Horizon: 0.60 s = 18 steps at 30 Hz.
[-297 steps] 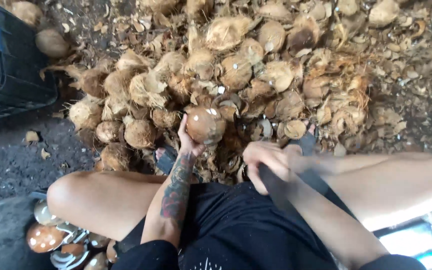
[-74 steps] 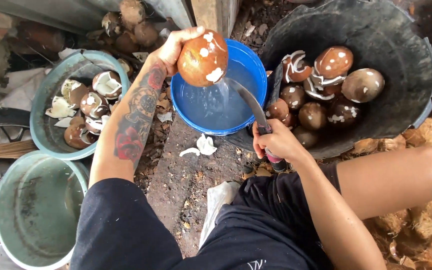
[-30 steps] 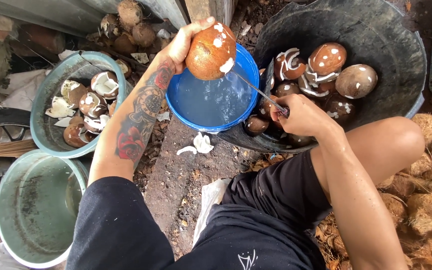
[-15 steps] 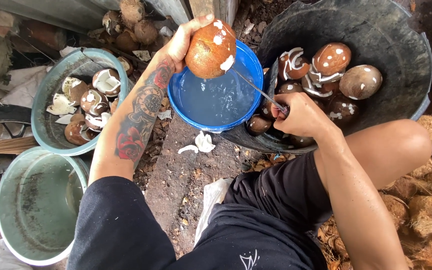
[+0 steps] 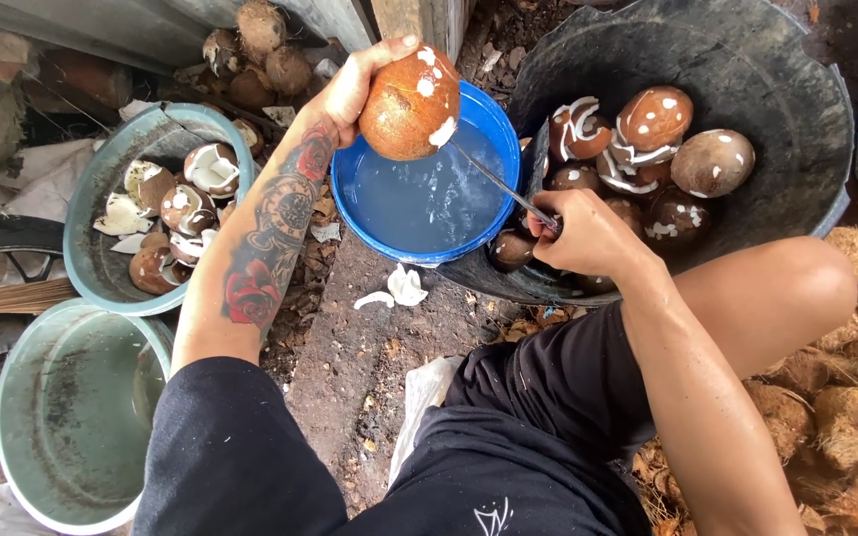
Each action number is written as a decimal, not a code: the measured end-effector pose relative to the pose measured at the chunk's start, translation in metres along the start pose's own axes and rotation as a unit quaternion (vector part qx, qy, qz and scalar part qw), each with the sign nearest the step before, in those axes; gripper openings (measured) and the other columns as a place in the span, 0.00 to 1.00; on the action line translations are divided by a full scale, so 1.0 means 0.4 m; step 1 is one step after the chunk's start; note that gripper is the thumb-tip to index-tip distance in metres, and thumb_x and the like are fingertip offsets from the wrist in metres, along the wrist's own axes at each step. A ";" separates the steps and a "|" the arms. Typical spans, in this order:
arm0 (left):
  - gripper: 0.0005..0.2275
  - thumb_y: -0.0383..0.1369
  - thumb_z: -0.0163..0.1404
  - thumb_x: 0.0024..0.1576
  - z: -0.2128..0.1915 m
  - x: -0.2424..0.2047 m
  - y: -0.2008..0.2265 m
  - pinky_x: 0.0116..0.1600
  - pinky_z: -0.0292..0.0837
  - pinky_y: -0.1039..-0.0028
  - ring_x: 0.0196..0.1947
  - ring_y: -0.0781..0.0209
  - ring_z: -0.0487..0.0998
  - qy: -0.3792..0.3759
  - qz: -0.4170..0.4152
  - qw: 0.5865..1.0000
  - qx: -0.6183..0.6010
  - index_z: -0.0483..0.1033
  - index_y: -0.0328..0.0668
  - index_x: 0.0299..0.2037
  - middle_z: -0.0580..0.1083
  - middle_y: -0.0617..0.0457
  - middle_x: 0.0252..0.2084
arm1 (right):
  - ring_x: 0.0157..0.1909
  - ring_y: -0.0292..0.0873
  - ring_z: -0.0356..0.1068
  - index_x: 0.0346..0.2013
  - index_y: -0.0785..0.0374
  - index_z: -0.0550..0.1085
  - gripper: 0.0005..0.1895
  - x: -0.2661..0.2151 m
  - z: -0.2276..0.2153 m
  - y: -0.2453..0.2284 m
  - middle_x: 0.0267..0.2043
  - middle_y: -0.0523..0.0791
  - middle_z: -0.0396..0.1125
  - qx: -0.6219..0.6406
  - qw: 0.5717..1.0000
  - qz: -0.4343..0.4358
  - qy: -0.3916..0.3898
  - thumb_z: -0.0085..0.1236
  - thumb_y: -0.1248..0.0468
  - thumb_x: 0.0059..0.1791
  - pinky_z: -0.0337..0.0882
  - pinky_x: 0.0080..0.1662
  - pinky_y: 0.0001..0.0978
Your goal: Manually shucking and cleaning coconuts using a knife while sitting on the ground.
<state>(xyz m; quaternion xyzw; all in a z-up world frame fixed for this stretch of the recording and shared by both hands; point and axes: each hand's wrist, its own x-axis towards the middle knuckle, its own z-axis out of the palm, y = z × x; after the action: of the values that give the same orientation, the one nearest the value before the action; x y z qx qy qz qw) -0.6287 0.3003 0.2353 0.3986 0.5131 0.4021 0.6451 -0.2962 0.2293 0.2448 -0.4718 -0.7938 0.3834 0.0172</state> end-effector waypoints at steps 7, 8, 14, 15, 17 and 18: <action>0.28 0.61 0.54 0.45 0.002 -0.008 0.022 0.54 0.85 0.60 0.47 0.51 0.88 0.028 0.005 0.997 0.076 0.81 0.50 0.46 0.84 0.50 0.45 | 0.29 0.43 0.50 0.23 0.58 0.62 0.09 0.016 0.017 0.017 0.24 0.41 0.59 -0.006 1.000 -0.021 0.005 0.52 0.71 0.41 0.56 0.34 0.39; 0.26 0.61 0.54 0.46 0.002 -0.009 0.026 0.55 0.85 0.59 0.48 0.52 0.89 0.038 0.022 0.993 0.113 0.82 0.53 0.45 0.84 0.52 0.47 | 0.30 0.43 0.49 0.23 0.57 0.63 0.08 0.020 0.021 0.022 0.24 0.42 0.58 -0.012 0.999 -0.032 0.005 0.52 0.72 0.41 0.56 0.34 0.39; 0.26 0.60 0.57 0.43 0.031 -0.016 0.073 0.48 0.79 0.65 0.47 0.56 0.85 0.134 0.024 0.946 0.294 0.81 0.55 0.45 0.82 0.54 0.49 | 0.29 0.43 0.53 0.23 0.57 0.64 0.08 0.032 0.024 0.012 0.23 0.41 0.60 -0.018 0.999 -0.024 -0.031 0.49 0.72 0.46 0.58 0.35 0.39; 0.27 0.60 0.57 0.42 0.033 -0.013 0.076 0.48 0.76 0.63 0.48 0.55 0.82 0.156 0.023 0.921 0.356 0.81 0.57 0.47 0.80 0.54 0.51 | 0.27 0.43 0.59 0.25 0.57 0.68 0.09 0.033 0.022 0.004 0.23 0.40 0.64 -0.022 0.998 0.004 -0.060 0.49 0.71 0.49 0.62 0.36 0.39; 0.27 0.62 0.56 0.45 0.023 -0.010 0.074 0.48 0.76 0.60 0.49 0.52 0.80 0.152 0.048 0.902 0.401 0.80 0.57 0.47 0.78 0.52 0.53 | 0.27 0.46 0.58 0.24 0.59 0.65 0.11 0.054 0.049 0.047 0.30 0.44 0.62 -0.049 0.996 0.001 -0.068 0.48 0.68 0.51 0.59 0.35 0.43; 0.27 0.64 0.56 0.48 0.019 -0.007 0.074 0.49 0.75 0.56 0.51 0.49 0.79 0.148 0.072 0.881 0.444 0.78 0.57 0.48 0.76 0.50 0.55 | 0.26 0.49 0.57 0.22 0.60 0.62 0.15 0.064 0.062 0.069 0.37 0.48 0.60 -0.077 0.994 -0.003 -0.077 0.48 0.65 0.54 0.57 0.34 0.46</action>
<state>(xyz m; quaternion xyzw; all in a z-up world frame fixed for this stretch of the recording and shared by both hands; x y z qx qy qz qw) -0.6248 0.3076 0.2651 0.6153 0.6970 0.2319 0.2860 -0.2997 0.2412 0.2015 -0.4382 -0.8216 0.3560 -0.0790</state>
